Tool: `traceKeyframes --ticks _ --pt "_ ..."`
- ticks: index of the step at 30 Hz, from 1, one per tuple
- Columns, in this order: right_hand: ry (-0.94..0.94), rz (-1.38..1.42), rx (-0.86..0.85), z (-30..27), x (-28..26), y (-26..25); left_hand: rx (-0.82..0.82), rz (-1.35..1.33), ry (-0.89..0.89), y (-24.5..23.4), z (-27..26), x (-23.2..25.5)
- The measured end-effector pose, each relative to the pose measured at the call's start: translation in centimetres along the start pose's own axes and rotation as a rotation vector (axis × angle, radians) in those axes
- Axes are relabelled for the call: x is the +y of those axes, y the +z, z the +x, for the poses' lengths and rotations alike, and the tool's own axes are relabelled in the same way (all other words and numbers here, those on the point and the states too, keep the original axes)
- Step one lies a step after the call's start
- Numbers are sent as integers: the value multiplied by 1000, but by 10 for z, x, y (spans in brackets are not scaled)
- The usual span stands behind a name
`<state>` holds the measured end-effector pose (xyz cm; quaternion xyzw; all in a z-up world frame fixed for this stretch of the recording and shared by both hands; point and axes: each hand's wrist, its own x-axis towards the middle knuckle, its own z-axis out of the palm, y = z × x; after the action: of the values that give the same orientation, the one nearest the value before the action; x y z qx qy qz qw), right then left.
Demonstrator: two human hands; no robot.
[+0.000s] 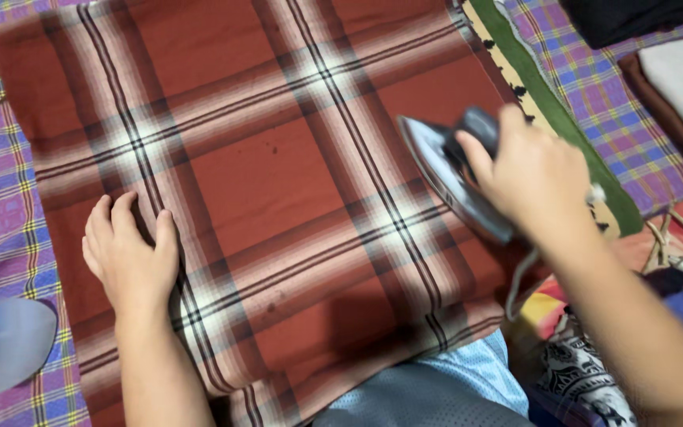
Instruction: The person irons a plaid cloth on a table, repeatedly spraying it with water and smoothing it with an iron. The cloth is adjusted and repositioned several times during the process.
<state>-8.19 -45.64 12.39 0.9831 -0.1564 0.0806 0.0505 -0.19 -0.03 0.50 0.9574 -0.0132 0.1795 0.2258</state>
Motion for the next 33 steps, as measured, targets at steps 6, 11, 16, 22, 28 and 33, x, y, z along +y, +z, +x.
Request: traceKeyframes --ticks 6,11,16,22,28,33 --pt "105 22 -12 10 -21 2 2 20 -8 1 4 4" --pt "98 102 2 72 -46 25 16 22 -9 2 4 6" --pt "77 168 101 131 -78 44 21 2 -22 3 3 4" --pt "8 208 114 115 -86 37 20 -16 -27 1 1 6" --pt "-26 172 12 37 -80 5 2 -17 -41 -2 2 8" --pt "-8 152 -46 23 -81 -6 0 1 -47 0 4 8"
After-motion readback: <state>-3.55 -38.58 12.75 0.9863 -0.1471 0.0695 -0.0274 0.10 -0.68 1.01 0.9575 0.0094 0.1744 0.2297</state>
